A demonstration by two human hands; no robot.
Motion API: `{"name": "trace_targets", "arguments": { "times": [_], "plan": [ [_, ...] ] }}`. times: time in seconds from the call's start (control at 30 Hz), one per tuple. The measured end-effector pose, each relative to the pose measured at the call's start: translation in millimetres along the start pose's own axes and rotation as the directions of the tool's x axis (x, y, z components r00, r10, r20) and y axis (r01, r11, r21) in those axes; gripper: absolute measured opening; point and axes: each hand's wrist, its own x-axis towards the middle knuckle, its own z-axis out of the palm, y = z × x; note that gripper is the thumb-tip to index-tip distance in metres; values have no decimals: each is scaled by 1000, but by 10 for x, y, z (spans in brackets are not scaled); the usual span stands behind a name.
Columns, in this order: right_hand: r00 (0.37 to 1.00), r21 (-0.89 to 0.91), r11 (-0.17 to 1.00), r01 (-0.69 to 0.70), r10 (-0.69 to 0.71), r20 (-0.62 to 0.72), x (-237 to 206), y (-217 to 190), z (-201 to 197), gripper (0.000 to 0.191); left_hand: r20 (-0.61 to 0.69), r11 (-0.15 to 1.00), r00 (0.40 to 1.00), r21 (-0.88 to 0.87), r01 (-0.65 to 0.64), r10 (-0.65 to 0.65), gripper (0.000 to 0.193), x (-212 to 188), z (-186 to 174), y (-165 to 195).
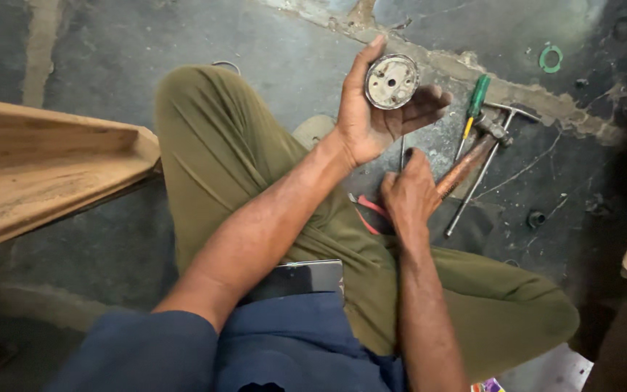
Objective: The person sits on the floor and uses a hammer and metal rod to repeatedly strike a small metal cylinder. They then insert a white ring into the cylinder and continue to hammer it into place.
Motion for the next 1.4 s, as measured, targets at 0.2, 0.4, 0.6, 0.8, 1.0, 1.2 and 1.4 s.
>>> {"name": "trace_targets", "arguments": {
  "times": [0.2,0.4,0.6,0.8,1.0,1.2,1.4],
  "plan": [
    [991,197,971,-136,131,38,-44,266,144,42,-46,991,998,133,-29,36,61,7,-32,-1],
    [878,899,185,-396,361,313,-125,542,83,22,137,273,856,912,-305,499,48,53,-95,-154],
    [878,958,283,37,449,-166,-153,181,-351,21,515,-533,826,777,-336,230,58,-26,-218,-359],
    [760,771,526,359,315,-569,-318,-345,-672,22,527,-541,848,731,-417,59,58,-70,-309,-385],
    [849,431,880,202,62,-525,-273,-404,-689,19,507,-545,862,716,-436,-23,55,-106,-329,-332],
    [876,659,747,93,254,-411,-261,-402,-710,16,464,-565,883,713,-415,-62,58,-109,-354,-308],
    [817,498,834,239,104,-567,-267,-384,-689,10,459,-489,886,759,-431,-67,59,-99,-371,-351]
  ]
}}
